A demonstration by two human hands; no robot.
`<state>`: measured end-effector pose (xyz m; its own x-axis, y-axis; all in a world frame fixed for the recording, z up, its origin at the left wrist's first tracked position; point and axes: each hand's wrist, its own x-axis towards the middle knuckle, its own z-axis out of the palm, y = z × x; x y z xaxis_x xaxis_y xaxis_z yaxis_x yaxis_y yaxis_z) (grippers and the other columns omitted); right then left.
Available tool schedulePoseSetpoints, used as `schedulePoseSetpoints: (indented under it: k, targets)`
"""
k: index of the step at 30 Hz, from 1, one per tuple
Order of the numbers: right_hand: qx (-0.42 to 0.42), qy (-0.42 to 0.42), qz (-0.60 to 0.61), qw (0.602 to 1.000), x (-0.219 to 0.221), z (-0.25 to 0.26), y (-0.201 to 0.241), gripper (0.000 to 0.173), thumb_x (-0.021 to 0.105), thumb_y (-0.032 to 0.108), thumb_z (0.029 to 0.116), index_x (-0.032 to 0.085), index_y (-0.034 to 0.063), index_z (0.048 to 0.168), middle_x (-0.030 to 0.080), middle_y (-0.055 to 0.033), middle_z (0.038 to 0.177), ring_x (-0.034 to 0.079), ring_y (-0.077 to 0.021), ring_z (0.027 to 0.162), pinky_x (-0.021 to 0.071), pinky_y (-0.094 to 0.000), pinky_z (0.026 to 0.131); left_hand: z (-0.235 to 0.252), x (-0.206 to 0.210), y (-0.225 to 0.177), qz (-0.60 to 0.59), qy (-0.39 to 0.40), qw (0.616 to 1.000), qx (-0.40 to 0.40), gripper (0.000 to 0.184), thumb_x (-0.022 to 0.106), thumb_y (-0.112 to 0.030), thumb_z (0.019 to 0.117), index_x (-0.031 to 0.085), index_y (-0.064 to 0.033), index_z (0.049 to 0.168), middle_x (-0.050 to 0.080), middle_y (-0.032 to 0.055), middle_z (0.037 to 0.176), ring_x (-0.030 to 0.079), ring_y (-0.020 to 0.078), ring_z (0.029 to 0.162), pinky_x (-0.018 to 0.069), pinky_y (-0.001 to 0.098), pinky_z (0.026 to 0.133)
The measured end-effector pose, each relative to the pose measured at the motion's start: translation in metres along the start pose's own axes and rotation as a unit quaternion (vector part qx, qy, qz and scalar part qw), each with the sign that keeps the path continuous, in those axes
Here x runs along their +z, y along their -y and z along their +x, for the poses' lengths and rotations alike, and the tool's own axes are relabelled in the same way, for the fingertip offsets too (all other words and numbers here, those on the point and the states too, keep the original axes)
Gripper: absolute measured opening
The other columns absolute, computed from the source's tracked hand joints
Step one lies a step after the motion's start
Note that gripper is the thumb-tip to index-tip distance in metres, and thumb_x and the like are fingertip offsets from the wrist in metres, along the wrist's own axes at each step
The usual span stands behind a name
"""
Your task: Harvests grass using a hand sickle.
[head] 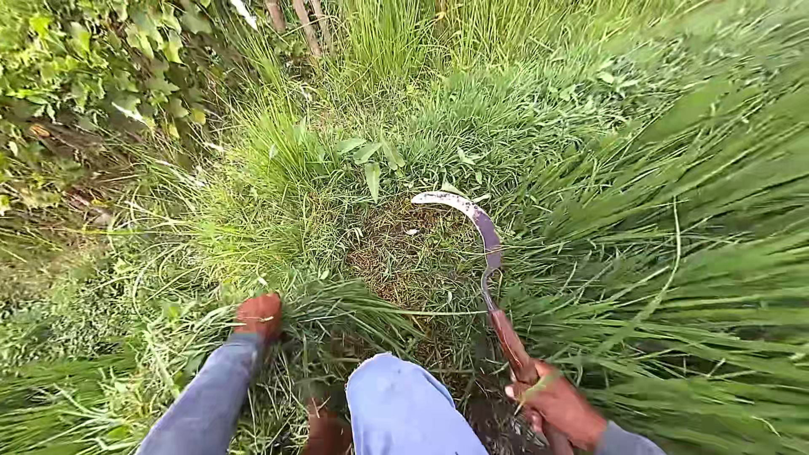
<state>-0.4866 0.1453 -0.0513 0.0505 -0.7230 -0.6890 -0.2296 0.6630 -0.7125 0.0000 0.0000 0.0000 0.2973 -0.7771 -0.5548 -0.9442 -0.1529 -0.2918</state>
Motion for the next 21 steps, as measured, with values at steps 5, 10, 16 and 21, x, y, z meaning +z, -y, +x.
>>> schedulePoseSetpoints:
  k: [5,10,16,21]
  targets:
    - [-0.098,-0.035,0.115,0.988,0.016,0.02,0.068,0.025,0.067,0.009,0.0849,0.054,0.0065,0.106,0.054,-0.0009,0.057,0.054,-0.0139,0.041,0.053,-0.0318,0.042,0.061,-0.093,0.088,-0.146,-0.189,0.962,-0.131,0.051,0.081,-0.04,0.0824,0.068,0.0056,0.1,0.067,0.0366,0.104,0.064,0.0578,0.103,0.0485,0.078,0.08]
    - [-0.178,-0.089,0.183,0.963,0.039,0.032,0.099,0.023,0.065,0.009,0.082,0.055,0.011,0.103,0.053,0.0031,0.053,0.053,-0.0113,0.039,0.0519,-0.0304,0.04,0.111,-0.13,0.057,-0.385,-0.226,0.888,-0.11,0.056,0.07,-0.042,0.0958,0.068,0.014,0.096,0.064,0.0414,0.11,0.061,0.0585,0.111,0.0444,0.0761,0.093]
    - [-0.145,-0.171,0.148,0.963,0.047,0.06,0.132,0.031,0.062,0.003,0.084,0.054,0.0091,0.114,0.056,0.0047,0.056,0.054,-0.0105,0.041,0.0528,-0.0298,0.041,0.198,-0.077,-0.141,-0.277,-0.049,0.947,0.158,0.07,0.08,-0.051,0.0807,0.066,0.0021,0.125,0.067,0.0288,0.12,0.064,0.0461,0.115,0.0497,0.0668,0.096]
    - [-0.151,-0.177,0.077,0.969,0.028,0.074,0.191,0.058,0.055,0.003,0.0874,0.037,0.0075,0.142,0.064,0.0045,0.081,0.062,-0.0115,0.055,0.0583,-0.0325,0.05,0.215,-0.04,-0.231,-0.155,0.045,0.915,0.371,0.086,0.08,-0.037,0.0805,0.044,-0.0112,0.153,0.064,0.0256,0.129,0.065,0.0468,0.113,0.0533,0.0668,0.088]
